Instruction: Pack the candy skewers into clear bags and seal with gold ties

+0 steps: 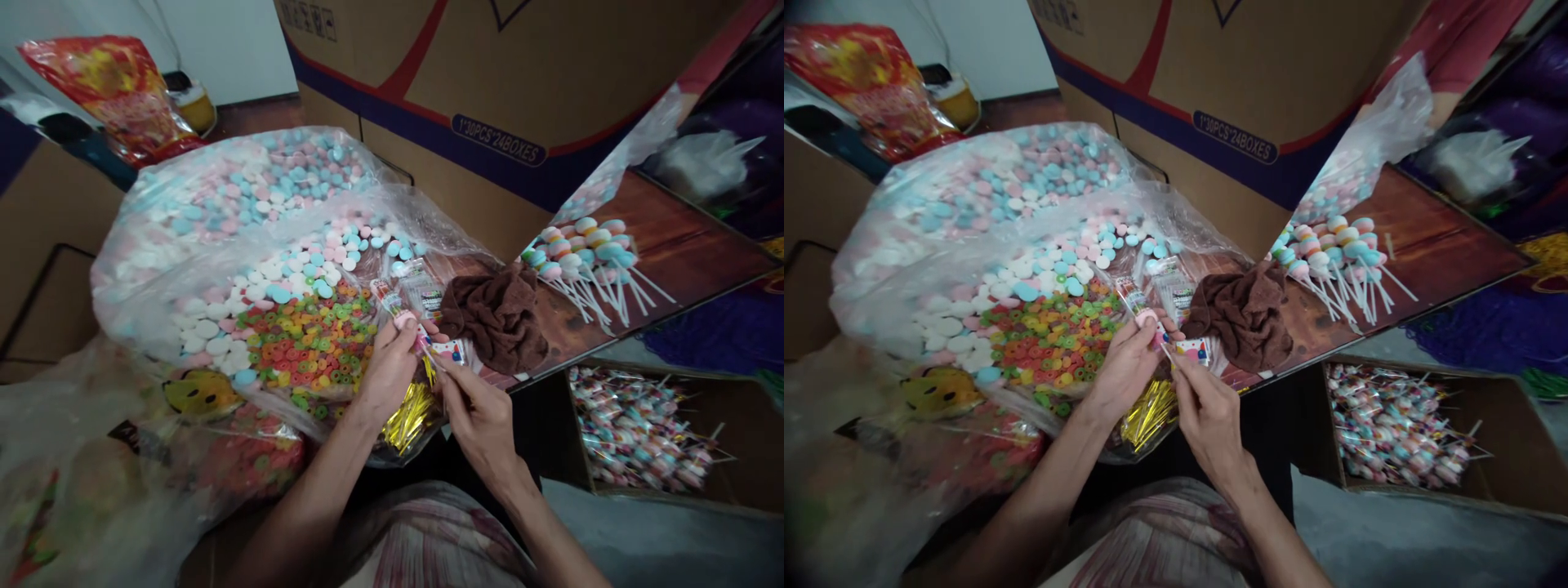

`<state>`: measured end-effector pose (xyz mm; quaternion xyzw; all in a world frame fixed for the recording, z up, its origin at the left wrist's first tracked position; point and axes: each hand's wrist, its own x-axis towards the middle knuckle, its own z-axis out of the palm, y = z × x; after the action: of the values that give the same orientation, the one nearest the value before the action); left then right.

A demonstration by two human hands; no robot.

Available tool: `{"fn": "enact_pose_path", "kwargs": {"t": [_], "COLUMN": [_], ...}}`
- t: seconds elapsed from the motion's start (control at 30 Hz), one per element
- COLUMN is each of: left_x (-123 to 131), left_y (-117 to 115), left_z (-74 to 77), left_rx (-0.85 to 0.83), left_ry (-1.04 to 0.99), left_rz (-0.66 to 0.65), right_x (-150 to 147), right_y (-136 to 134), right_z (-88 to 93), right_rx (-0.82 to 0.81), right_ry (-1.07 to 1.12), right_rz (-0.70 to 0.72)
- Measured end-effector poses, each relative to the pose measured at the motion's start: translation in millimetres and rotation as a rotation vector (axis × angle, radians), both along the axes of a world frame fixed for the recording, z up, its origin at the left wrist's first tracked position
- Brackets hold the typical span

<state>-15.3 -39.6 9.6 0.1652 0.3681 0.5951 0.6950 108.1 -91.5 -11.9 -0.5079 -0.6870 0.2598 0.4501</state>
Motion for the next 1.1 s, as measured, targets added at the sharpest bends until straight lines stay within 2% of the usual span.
{"fn": "enact_pose_path", "kwargs": {"t": [0.07, 0.17, 0.3, 0.5, 0.6, 0.7, 0.87, 0.97, 1.1], "left_x": [1.6, 6.7, 13.2, 10.4, 8.2, 5.4, -14.9, -34.8, -55.7], "left_y": [-1.1, -6.0, -14.3, -17.3, -18.6, -21.1, -26.1, -33.5, -49.2], "left_z": [0.0, -1.0, -5.2, -7.9, -6.9, -2.5, 11.5, 13.0, 9.0], "left_rx": [0.006, -0.018, -0.053, -0.077, -0.029, -0.015, 0.011, -0.021, -0.109], "left_ry": [0.000, -0.010, 0.009, 0.069, 0.107, 0.163, 0.017, 0.031, 0.117], "left_rz": [-0.017, -0.045, -0.124, -0.106, -0.118, -0.153, -0.285, -0.204, -0.107], "right_x": [-2.2, -7.6, -14.1, -12.3, -12.9, -20.2, -40.5, -55.0, -74.9], "right_y": [-0.9, 2.0, 5.5, 8.8, 15.2, 21.0, 17.3, 7.2, -6.8], "right_z": [1.2, 3.9, 4.2, 2.4, 10.2, 19.4, 28.7, 31.2, 29.3], "right_rx": [-0.103, -0.237, -0.254, -0.382, -0.479, -0.552, -0.765, -0.911, -0.977], "right_ry": [0.080, 0.130, 0.157, 0.239, 0.356, 0.570, 1.100, 1.267, 1.281], "right_rz": [-0.065, -0.062, -0.060, 0.004, 0.031, 0.036, 0.113, 0.201, 0.246]}}
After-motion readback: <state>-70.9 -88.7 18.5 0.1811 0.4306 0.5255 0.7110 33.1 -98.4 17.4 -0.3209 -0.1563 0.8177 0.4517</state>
